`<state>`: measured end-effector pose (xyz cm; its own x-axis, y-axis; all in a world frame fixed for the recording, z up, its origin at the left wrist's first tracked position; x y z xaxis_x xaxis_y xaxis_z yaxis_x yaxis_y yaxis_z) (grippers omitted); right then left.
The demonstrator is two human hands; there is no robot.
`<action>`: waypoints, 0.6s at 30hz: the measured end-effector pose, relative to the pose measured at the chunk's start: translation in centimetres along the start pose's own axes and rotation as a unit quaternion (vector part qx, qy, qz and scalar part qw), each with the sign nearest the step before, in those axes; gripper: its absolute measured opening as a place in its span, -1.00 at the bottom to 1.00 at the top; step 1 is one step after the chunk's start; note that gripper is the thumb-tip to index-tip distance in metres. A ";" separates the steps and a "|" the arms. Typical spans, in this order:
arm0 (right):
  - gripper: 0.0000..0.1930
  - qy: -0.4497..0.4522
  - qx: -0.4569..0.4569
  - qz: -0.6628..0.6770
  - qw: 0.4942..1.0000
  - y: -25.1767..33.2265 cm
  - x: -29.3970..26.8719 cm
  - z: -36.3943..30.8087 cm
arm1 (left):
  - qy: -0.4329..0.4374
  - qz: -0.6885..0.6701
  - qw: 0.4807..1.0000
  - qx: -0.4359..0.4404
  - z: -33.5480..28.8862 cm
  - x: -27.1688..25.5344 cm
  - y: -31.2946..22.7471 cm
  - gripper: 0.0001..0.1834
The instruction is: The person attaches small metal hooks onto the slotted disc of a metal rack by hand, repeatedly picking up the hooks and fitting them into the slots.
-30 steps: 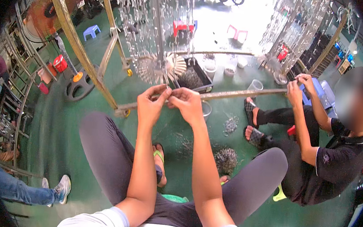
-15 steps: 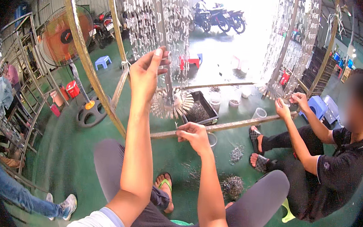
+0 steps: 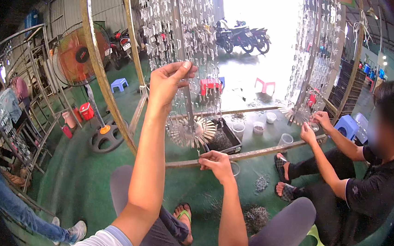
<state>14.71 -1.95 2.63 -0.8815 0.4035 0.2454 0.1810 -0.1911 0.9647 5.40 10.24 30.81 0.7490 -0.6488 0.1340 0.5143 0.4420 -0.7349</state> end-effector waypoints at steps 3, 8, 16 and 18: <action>-0.81 -0.003 -0.019 0.003 1.000 -0.3 -0.1 0.1 | 0.002 0.071 0.997 0.042 0.4 -0.5 0.6 -0.67; -0.82 -0.030 -0.020 -0.003 0.999 -1.1 0.1 -0.3 | -0.012 0.096 0.994 0.057 -0.3 -1.1 0.3 -0.66; -0.90 -0.063 -0.077 -0.019 0.995 -0.5 -1.2 -0.7 | -0.060 0.135 0.989 0.028 -4.7 -2.1 1.4 -0.61; -0.90 -0.057 -0.107 -0.045 0.992 1.3 -0.4 -0.5 | -0.085 0.158 0.983 0.025 -7.9 -3.7 1.9 -0.59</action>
<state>15.11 -2.84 3.74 -0.8324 0.5242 0.1798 -0.0035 -0.3293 0.9442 0.32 8.53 23.64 0.9320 -0.3622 0.0161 0.2604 0.6377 -0.7250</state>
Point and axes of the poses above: each hand's wrist, its own z-axis towards the middle knuckle, its own x-axis out of the palm, y = z × x, the point moved 9 cm from there along z, towards the middle knuckle, and after that the axes turned 5 degrees about x, right-handed, at the moved point
